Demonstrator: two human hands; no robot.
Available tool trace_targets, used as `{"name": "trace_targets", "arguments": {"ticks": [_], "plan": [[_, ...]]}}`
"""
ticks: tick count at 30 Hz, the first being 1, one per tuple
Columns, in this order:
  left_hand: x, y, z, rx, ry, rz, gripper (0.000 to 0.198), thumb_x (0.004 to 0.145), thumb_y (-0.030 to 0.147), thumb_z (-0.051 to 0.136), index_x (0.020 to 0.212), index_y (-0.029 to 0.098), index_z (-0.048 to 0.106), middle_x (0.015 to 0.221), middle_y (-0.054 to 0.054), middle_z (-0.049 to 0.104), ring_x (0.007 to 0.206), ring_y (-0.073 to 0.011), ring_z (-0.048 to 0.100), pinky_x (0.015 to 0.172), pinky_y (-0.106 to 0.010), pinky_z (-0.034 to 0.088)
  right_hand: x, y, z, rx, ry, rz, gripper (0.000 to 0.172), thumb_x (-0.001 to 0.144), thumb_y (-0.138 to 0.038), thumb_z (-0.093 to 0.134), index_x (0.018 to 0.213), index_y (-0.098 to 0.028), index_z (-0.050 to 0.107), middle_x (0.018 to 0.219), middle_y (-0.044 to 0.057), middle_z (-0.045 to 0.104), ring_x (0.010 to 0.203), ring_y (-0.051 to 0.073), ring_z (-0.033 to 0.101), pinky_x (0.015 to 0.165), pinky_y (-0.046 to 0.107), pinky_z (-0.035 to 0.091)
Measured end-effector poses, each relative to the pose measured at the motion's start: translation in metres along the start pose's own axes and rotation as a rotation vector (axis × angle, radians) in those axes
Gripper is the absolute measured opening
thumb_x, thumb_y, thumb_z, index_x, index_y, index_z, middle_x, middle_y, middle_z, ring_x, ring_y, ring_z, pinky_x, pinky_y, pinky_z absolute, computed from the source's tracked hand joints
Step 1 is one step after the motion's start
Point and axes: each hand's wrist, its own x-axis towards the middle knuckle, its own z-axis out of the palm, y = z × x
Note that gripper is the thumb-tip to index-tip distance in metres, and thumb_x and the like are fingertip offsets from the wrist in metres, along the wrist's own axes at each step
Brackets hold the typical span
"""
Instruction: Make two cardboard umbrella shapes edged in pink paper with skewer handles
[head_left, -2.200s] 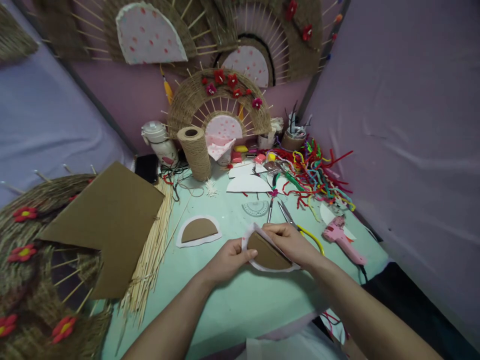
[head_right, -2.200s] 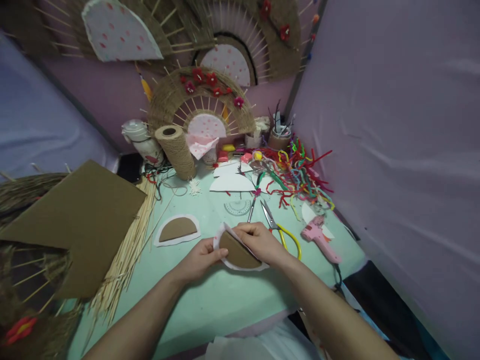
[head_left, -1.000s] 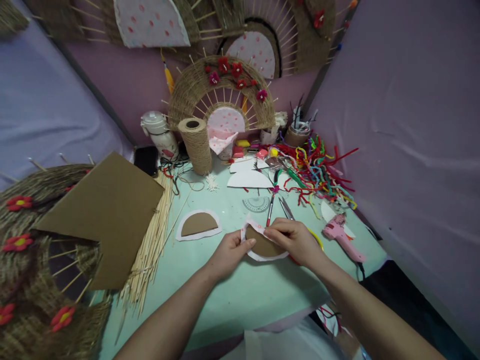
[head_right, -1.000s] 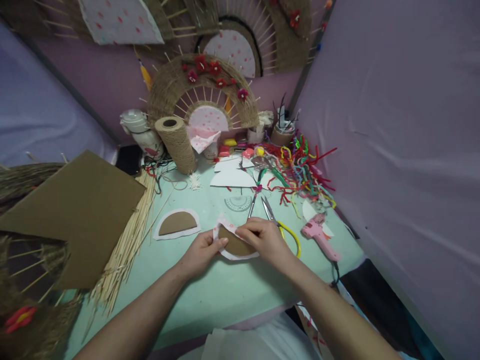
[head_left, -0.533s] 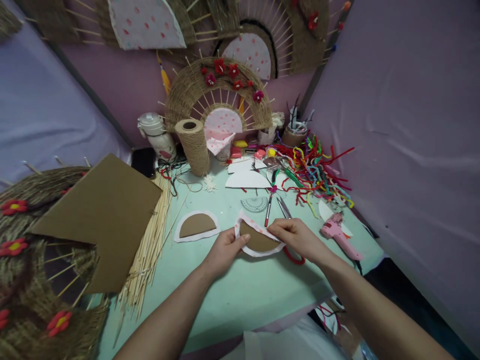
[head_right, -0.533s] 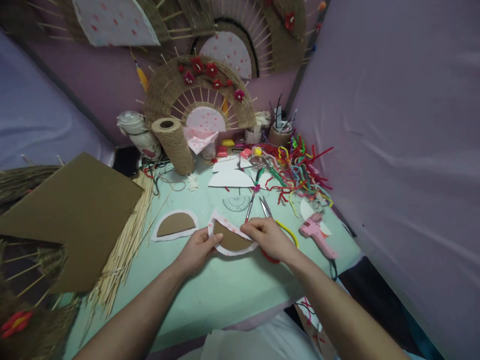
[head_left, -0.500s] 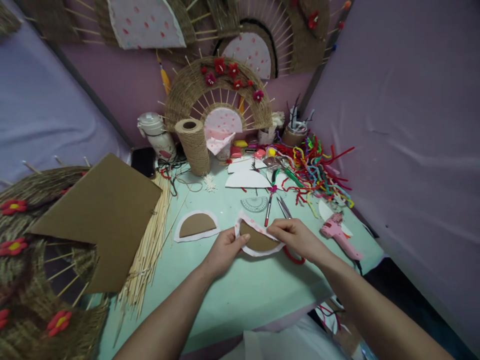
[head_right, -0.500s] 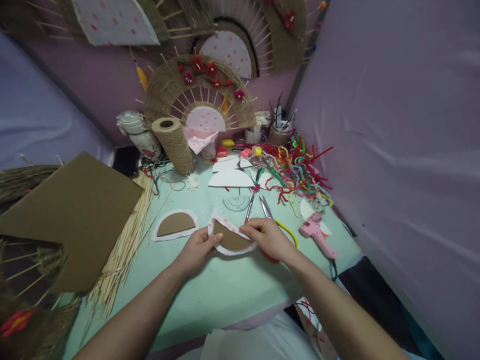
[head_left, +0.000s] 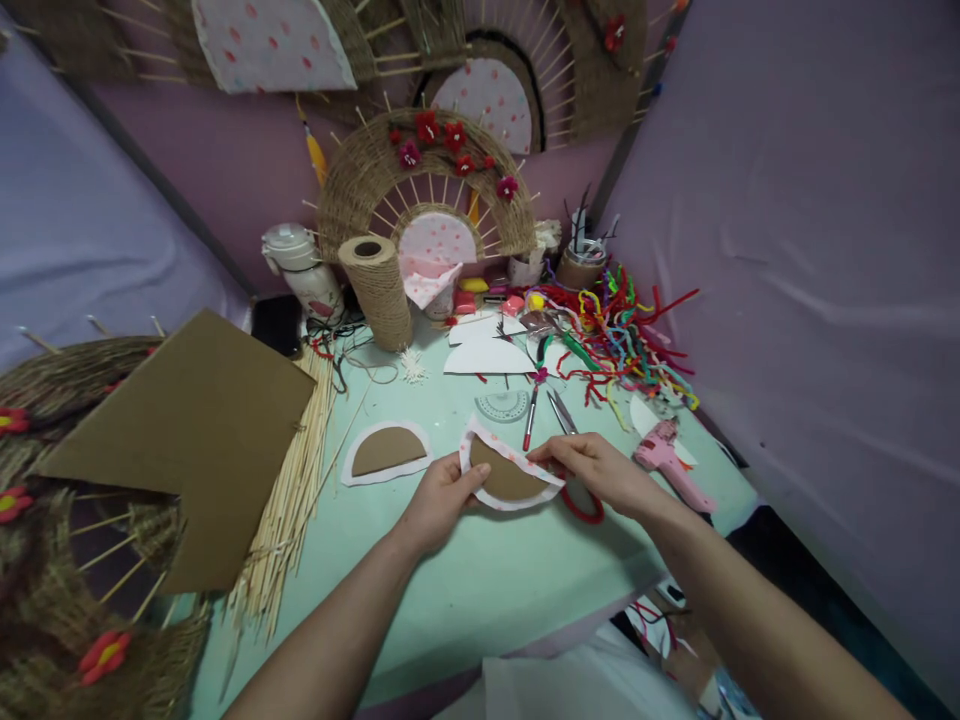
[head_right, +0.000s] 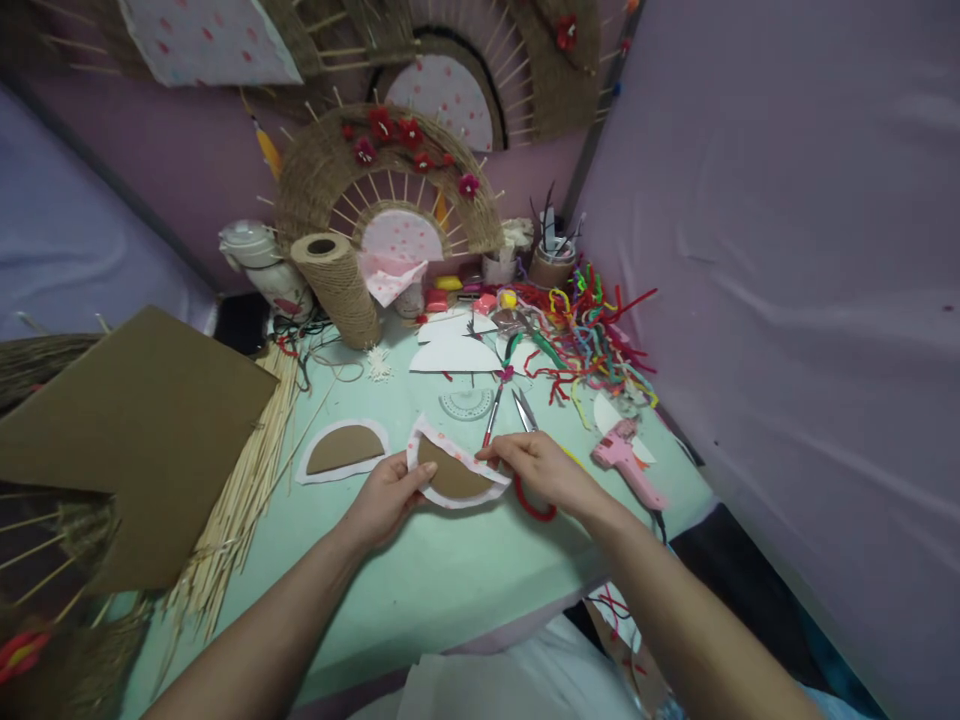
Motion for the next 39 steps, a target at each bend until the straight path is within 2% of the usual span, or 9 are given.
{"name": "trace_targets", "arguments": {"ticks": [4, 7, 16, 20, 24, 26, 32, 37, 39], "plan": [[0.001, -0.001, -0.001, -0.008, 0.01, -0.003, 0.039, 0.074, 0.042, 0.071, 0.099, 0.012, 0.068, 0.091, -0.01, 0.072, 0.083, -0.0205, 0.066, 0.076, -0.032, 0.051, 0.0, 0.009, -0.004, 0.051, -0.11, 0.054, 0.047, 0.086, -0.054, 0.05, 0.059, -0.017, 0.059, 0.054, -0.003, 0.049, 0.052, 0.01, 0.042, 0.051, 0.023, 0.032], [0.0, -0.001, -0.001, 0.01, 0.018, 0.037, 0.039, 0.075, 0.04, 0.071, 0.1, 0.012, 0.068, 0.091, -0.009, 0.073, 0.084, -0.021, 0.066, 0.078, -0.033, 0.05, 0.0, 0.015, 0.0, 0.019, -0.085, 0.035, 0.042, 0.085, -0.051, 0.055, 0.061, -0.016, 0.061, 0.055, -0.004, 0.048, 0.053, 0.01, 0.042, 0.052, 0.023, 0.032], [0.0, 0.0, 0.003, -0.012, 0.079, 0.095, 0.034, 0.076, 0.038, 0.07, 0.097, 0.011, 0.067, 0.09, -0.008, 0.073, 0.083, -0.0208, 0.066, 0.075, -0.031, 0.049, -0.004, 0.008, 0.018, -0.3, 0.216, -0.235, 0.03, 0.088, -0.039, 0.055, 0.073, -0.019, 0.071, 0.069, 0.005, 0.066, 0.073, 0.018, 0.057, 0.07, 0.03, 0.042], [-0.001, 0.003, 0.004, -0.013, 0.064, 0.061, 0.037, 0.073, 0.041, 0.072, 0.096, 0.011, 0.067, 0.092, -0.01, 0.073, 0.083, -0.0213, 0.066, 0.073, -0.03, 0.049, -0.005, 0.005, 0.006, -0.104, 0.057, -0.071, 0.041, 0.093, -0.044, 0.04, 0.085, -0.019, 0.072, 0.083, 0.005, 0.071, 0.08, 0.019, 0.062, 0.074, 0.029, 0.046], [-0.001, 0.002, 0.004, 0.005, 0.094, 0.052, 0.041, 0.072, 0.042, 0.073, 0.099, 0.011, 0.067, 0.092, -0.01, 0.073, 0.079, -0.0201, 0.066, 0.068, -0.029, 0.048, -0.004, 0.008, 0.003, -0.097, -0.012, -0.024, 0.042, 0.09, -0.046, 0.045, 0.072, -0.017, 0.068, 0.069, 0.001, 0.065, 0.067, 0.016, 0.058, 0.063, 0.026, 0.044], [0.0, 0.001, 0.004, -0.009, 0.104, 0.063, 0.041, 0.073, 0.042, 0.072, 0.1, 0.012, 0.067, 0.092, -0.009, 0.073, 0.08, -0.0205, 0.066, 0.068, -0.029, 0.048, -0.005, 0.011, 0.008, -0.153, 0.024, -0.045, 0.039, 0.089, -0.044, 0.049, 0.067, -0.017, 0.066, 0.065, 0.001, 0.063, 0.062, 0.014, 0.055, 0.058, 0.025, 0.041], [0.0, 0.001, 0.006, -0.059, 0.122, 0.087, 0.038, 0.073, 0.039, 0.073, 0.099, 0.012, 0.066, 0.086, -0.008, 0.073, 0.08, -0.0212, 0.067, 0.072, -0.031, 0.05, -0.008, 0.009, 0.018, -0.394, 0.229, -0.27, 0.032, 0.09, -0.039, 0.051, 0.072, -0.02, 0.068, 0.067, 0.004, 0.063, 0.072, 0.019, 0.055, 0.068, 0.03, 0.04], [-0.002, 0.003, 0.008, -0.053, 0.069, 0.047, 0.038, 0.071, 0.04, 0.075, 0.095, 0.012, 0.067, 0.09, -0.009, 0.073, 0.082, -0.0213, 0.067, 0.071, -0.031, 0.05, -0.004, -0.001, 0.004, -0.15, -0.006, -0.123, 0.042, 0.096, -0.04, 0.034, 0.086, -0.02, 0.069, 0.083, 0.004, 0.068, 0.078, 0.018, 0.06, 0.072, 0.028, 0.043], [-0.002, 0.001, 0.008, -0.048, 0.054, 0.037, 0.038, 0.071, 0.04, 0.075, 0.094, 0.012, 0.066, 0.089, -0.009, 0.073, 0.082, -0.0211, 0.067, 0.072, -0.031, 0.05, -0.001, -0.002, 0.004, -0.093, -0.037, -0.063, 0.043, 0.095, -0.042, 0.035, 0.078, -0.019, 0.067, 0.075, 0.002, 0.066, 0.071, 0.017, 0.059, 0.065, 0.026, 0.042]]}}
